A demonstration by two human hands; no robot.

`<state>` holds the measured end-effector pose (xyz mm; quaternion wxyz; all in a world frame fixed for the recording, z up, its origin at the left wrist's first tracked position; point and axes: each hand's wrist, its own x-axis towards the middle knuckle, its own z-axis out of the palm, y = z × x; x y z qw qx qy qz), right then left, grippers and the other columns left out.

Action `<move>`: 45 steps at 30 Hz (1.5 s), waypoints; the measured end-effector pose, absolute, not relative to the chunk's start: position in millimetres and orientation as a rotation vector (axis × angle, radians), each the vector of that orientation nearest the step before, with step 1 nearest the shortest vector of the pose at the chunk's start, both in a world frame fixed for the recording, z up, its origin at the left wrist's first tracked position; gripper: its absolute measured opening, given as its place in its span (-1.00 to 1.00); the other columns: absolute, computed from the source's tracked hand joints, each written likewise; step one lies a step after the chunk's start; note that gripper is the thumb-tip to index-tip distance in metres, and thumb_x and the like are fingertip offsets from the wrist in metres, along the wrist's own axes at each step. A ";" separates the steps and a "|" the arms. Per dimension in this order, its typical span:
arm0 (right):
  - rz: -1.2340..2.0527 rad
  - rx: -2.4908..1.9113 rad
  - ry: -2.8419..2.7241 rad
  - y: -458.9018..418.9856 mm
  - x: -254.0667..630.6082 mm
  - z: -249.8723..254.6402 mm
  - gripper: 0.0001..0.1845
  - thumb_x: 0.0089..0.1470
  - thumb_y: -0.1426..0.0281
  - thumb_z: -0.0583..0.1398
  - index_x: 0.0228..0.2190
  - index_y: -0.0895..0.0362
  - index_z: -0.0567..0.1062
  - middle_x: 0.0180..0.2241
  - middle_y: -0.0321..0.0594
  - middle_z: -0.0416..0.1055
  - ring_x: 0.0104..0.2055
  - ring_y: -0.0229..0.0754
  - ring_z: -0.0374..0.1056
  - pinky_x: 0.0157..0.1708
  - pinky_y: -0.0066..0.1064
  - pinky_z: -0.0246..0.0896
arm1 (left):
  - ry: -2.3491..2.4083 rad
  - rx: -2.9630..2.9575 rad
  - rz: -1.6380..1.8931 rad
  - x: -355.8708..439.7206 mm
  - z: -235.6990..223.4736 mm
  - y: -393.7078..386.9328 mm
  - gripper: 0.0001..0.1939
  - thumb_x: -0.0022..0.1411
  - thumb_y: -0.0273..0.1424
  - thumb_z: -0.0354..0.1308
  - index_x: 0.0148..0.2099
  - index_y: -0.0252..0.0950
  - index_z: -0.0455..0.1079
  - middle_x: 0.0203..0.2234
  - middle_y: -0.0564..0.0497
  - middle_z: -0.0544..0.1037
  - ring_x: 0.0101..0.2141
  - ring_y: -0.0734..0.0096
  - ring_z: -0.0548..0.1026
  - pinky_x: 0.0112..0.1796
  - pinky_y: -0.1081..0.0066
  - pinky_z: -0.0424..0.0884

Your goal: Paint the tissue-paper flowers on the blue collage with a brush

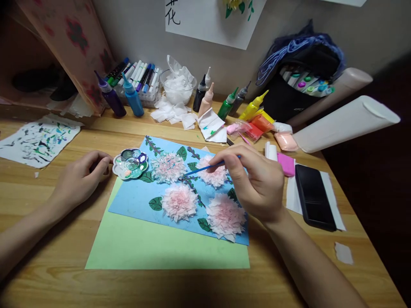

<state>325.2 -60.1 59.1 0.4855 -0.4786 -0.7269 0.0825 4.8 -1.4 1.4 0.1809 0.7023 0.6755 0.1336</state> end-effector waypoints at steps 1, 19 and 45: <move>0.203 -1.162 -1.772 -60.2 324.9 59.5 -0.74 0.17 0.47 0.05 -0.43 0.07 0.51 -0.52 -0.36 0.49 -0.44 -0.33 0.36 -0.45 -0.38 0.21 | 1.907 1.985 0.382 4.7 0.8 -0.7 -0.74 0.29 -0.20 -0.12 -0.23 -0.19 0.33 -0.46 0.12 0.46 -0.44 0.43 0.37 -0.44 0.47 0.11; 0.132 -1.102 -1.738 -61.2 323.5 62.1 -0.76 0.13 0.50 0.06 -0.44 0.10 0.51 -0.53 -0.32 0.47 -0.43 -0.29 0.38 -0.44 -0.39 0.21 | 1.889 1.999 0.350 6.9 5.0 -1.7 -0.67 0.28 -0.17 -0.17 -0.20 -0.22 0.34 -0.41 0.05 0.49 -0.37 0.34 0.40 -0.40 0.44 0.14; 0.119 -1.082 -1.800 -59.7 322.0 59.2 -0.78 0.13 0.50 0.07 -0.42 0.10 0.50 -0.52 -0.32 0.48 -0.43 -0.29 0.38 -0.42 -0.38 0.23 | 1.897 2.022 0.357 7.9 4.8 -2.0 -0.71 0.29 -0.21 -0.16 -0.24 -0.22 0.33 -0.39 0.05 0.48 -0.37 0.36 0.38 -0.40 0.45 0.12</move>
